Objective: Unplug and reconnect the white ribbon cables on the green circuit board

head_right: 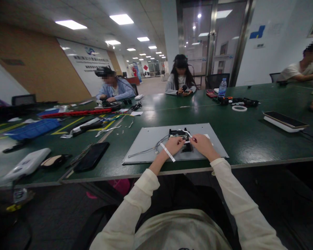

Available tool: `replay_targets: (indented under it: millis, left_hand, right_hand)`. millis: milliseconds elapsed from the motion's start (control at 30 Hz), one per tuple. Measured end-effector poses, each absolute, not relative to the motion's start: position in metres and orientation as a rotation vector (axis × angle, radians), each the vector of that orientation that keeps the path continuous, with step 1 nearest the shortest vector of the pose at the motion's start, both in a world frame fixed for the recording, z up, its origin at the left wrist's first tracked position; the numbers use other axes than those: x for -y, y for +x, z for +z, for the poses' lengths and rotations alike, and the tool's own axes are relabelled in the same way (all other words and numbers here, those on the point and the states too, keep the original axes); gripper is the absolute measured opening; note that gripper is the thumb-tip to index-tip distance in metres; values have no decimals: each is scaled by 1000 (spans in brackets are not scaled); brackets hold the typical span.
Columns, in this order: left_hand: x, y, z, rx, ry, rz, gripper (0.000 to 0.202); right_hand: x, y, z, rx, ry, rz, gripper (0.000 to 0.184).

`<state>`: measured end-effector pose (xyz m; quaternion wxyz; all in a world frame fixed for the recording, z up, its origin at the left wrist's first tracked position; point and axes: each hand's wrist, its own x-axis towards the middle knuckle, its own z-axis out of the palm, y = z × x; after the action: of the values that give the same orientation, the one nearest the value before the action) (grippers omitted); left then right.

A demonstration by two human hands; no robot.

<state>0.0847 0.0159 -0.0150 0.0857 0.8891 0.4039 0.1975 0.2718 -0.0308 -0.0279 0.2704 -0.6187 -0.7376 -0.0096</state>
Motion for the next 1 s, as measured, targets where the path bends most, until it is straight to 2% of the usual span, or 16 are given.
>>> replay_targets:
  millis: [400, 1000]
  left_hand:
    - [1, 90, -3, -1401, 2708, 309, 31]
    - [14, 97, 2, -1597, 2661, 258, 30]
  right_hand:
    - [30, 268, -31, 2021, -1833, -76, 30]
    - [38, 259, -25, 2047, -2002, -111, 19]
